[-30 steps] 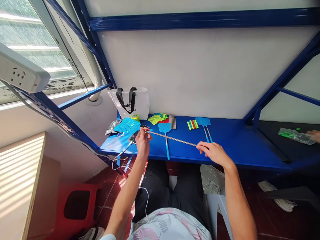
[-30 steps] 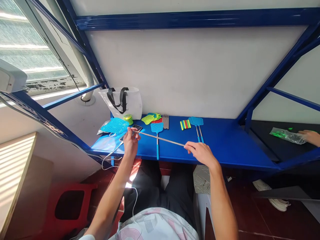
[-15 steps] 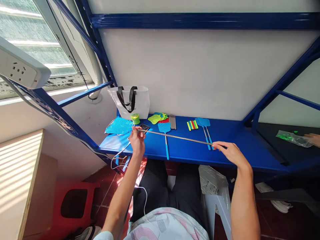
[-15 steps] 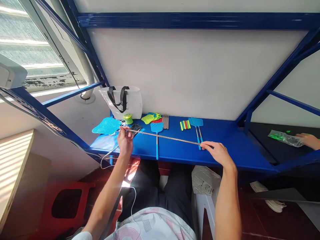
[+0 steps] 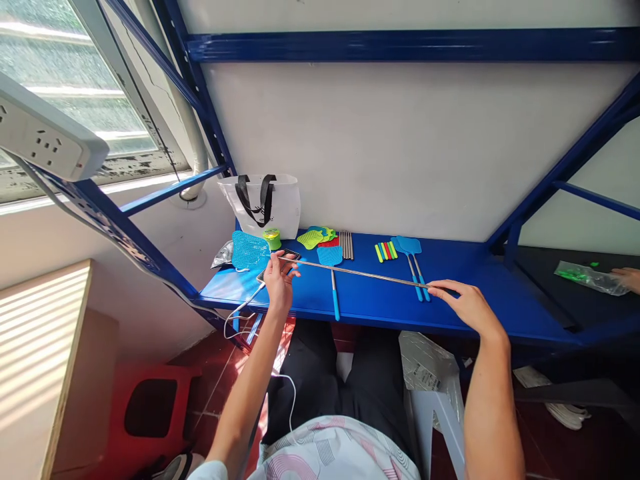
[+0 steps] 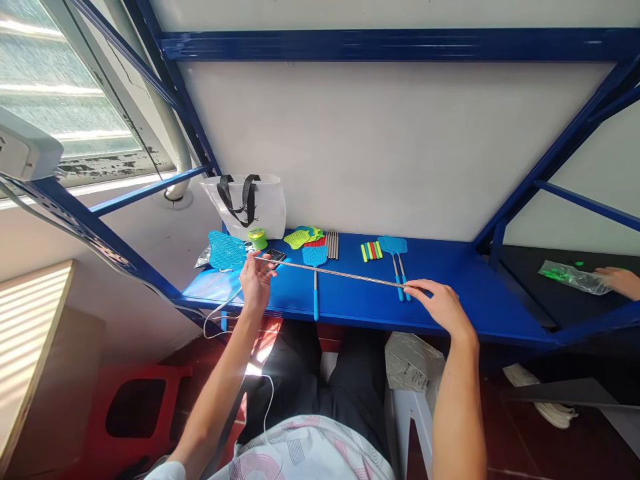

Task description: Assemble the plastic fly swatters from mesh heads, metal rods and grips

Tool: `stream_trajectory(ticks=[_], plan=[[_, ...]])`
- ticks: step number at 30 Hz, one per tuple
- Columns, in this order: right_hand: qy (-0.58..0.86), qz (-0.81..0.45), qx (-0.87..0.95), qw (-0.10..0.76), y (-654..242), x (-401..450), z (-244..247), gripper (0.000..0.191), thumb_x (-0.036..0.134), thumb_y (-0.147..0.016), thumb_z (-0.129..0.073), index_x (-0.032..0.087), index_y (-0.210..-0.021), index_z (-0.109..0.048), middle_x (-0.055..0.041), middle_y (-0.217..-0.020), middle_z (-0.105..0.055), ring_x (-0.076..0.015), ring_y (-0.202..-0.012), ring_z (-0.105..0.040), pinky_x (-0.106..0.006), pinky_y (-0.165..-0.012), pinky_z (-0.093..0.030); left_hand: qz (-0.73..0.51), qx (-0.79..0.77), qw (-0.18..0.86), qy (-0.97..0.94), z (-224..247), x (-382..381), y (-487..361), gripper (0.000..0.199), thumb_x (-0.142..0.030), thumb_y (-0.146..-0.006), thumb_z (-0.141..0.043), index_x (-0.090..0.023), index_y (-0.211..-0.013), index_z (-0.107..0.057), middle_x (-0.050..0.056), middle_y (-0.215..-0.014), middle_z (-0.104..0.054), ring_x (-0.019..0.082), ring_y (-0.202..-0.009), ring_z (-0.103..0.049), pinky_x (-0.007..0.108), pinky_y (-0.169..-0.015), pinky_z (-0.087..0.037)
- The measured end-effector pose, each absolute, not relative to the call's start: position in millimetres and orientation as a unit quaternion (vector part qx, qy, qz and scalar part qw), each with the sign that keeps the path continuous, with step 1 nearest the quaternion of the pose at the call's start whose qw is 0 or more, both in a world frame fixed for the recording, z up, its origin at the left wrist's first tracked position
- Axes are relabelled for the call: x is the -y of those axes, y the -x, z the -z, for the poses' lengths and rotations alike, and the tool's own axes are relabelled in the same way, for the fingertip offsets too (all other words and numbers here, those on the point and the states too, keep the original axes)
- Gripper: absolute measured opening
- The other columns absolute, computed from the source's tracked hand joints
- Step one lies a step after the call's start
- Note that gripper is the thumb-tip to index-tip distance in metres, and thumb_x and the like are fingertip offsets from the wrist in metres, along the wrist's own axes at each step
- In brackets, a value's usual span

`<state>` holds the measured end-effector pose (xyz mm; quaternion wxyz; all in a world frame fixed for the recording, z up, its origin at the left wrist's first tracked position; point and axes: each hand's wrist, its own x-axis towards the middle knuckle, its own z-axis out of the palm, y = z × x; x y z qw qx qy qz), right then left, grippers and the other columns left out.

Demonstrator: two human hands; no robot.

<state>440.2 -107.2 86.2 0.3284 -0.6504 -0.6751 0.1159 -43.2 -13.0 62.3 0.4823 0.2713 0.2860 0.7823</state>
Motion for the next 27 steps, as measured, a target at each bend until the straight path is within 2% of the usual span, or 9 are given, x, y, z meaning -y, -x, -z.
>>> stream_trajectory(ticks=[7, 14, 20, 24, 27], plan=[[0.651, -0.055, 0.676, 0.341, -425, 99, -78, 0.049, 0.074, -0.101, -0.063, 0.036, -0.107, -0.092, -0.0062, -0.118, -0.089, -0.0355, -0.118, -0.081, -0.045, -0.1, -0.062, -0.785, -0.279, 0.473, -0.287, -56, 13, 34, 0.052, -0.066, -0.094, -0.088, -0.018, -0.104, -0.073, 0.011, -0.104, -0.085, 0.012, -0.062, -0.071, 0.023, -0.055, -0.053], [0.624, -0.005, 0.699, 0.349, -404, 97, -82, 0.049, 0.069, -0.108, -0.057, 0.036, -0.107, -0.092, -0.0061, -0.109, -0.088, -0.0322, -0.107, -0.081, -0.042, -0.092, -0.061, -0.792, -0.286, 0.457, -0.287, -61, 13, 38, 0.049, -0.065, -0.096, -0.086, -0.018, -0.096, -0.073, 0.01, -0.104, -0.085, 0.008, -0.056, -0.063, 0.022, -0.052, -0.048], [0.566, -0.064, 0.746, 0.345, -335, 94, -77, 0.045, 0.065, -0.111, -0.059, 0.035, -0.108, -0.092, -0.0055, -0.111, -0.089, -0.0317, -0.104, -0.083, -0.041, -0.087, -0.063, -0.682, -0.305, 0.546, -0.38, -54, 43, -23, 0.055, -0.071, -0.093, -0.085, -0.017, -0.1, -0.081, 0.017, -0.129, -0.083, 0.011, -0.062, -0.068, 0.026, -0.053, -0.054], [0.528, -0.086, 0.76, 0.369, -286, 93, -66, 0.046, 0.059, -0.115, -0.055, 0.031, -0.113, -0.091, -0.0072, -0.103, -0.088, -0.028, -0.091, -0.083, -0.037, -0.08, -0.061, -0.65, -0.305, 0.575, -0.393, -46, 59, -57, 0.06, -0.076, -0.093, -0.082, -0.017, -0.106, -0.083, 0.019, -0.136, -0.082, 0.011, -0.058, -0.068, 0.029, -0.055, -0.056], [0.514, -0.097, 0.755, 0.395, -265, 95, -59, 0.046, 0.057, -0.116, -0.054, 0.03, -0.114, -0.091, -0.0081, -0.101, -0.088, -0.0268, -0.088, -0.083, -0.036, -0.079, -0.061, -0.617, -0.304, 0.585, -0.429, -43, 71, -69, 0.061, -0.075, -0.093, -0.082, -0.016, -0.108, -0.086, 0.019, -0.132, -0.082, 0.013, -0.062, -0.071, 0.029, -0.055, -0.058]])
